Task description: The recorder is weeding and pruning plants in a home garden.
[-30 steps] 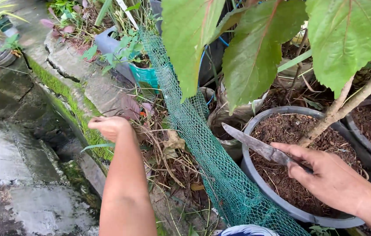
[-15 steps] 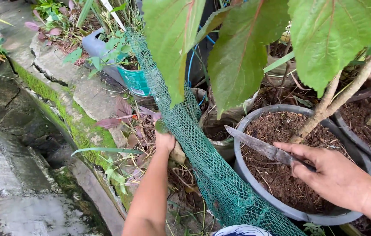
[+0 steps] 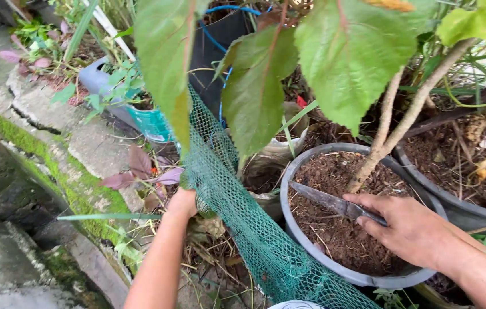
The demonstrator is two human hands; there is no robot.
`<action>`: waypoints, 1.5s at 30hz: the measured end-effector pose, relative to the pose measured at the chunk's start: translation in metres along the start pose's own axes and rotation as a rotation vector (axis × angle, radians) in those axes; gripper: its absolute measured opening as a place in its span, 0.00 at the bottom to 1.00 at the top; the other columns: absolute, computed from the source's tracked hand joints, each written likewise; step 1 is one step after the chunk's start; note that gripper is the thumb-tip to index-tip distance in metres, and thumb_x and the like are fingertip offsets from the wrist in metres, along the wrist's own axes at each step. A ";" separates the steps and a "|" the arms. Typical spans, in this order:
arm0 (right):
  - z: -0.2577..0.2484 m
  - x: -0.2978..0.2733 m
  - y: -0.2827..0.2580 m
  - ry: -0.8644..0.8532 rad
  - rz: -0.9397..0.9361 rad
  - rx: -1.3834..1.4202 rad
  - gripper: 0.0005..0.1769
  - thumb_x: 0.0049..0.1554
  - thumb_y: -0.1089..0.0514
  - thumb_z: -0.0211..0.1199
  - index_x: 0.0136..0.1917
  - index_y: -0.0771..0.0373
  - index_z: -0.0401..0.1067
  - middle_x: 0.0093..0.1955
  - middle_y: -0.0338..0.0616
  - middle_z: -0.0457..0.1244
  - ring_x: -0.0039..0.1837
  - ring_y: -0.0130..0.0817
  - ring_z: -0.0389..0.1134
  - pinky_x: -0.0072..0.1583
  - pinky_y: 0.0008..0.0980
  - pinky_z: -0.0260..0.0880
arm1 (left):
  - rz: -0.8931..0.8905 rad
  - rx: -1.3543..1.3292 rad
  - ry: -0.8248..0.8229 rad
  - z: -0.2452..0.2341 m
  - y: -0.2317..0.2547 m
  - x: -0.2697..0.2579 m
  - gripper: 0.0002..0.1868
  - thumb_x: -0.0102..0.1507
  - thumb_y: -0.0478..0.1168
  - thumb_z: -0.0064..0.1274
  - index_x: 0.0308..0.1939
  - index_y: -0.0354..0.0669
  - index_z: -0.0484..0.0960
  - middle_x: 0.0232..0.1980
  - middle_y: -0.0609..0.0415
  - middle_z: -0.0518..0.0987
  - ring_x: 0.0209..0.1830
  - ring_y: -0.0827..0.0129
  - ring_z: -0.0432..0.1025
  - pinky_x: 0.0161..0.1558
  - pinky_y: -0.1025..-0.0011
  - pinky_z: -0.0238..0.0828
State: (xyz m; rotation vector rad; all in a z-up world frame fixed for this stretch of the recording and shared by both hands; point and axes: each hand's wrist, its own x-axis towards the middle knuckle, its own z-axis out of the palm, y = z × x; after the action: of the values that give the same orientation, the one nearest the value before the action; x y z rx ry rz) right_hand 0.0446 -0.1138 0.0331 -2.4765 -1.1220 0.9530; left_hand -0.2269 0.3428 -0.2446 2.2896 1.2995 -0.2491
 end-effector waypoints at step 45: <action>-0.013 0.002 0.136 0.288 0.339 -0.162 0.26 0.58 0.58 0.58 0.70 0.62 0.63 0.45 0.56 0.71 0.51 0.51 0.74 0.53 0.46 0.75 | 0.239 -0.531 0.056 0.078 0.639 -0.107 0.31 0.65 0.38 0.46 0.72 0.35 0.61 0.73 0.35 0.64 0.73 0.44 0.61 0.73 0.53 0.51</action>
State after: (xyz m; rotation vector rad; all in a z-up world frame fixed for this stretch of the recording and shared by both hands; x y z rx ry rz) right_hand 0.1323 -0.2026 -0.0229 -2.8815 -0.7272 0.5699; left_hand 0.2626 -0.0488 -0.0624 1.9700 0.9574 0.2207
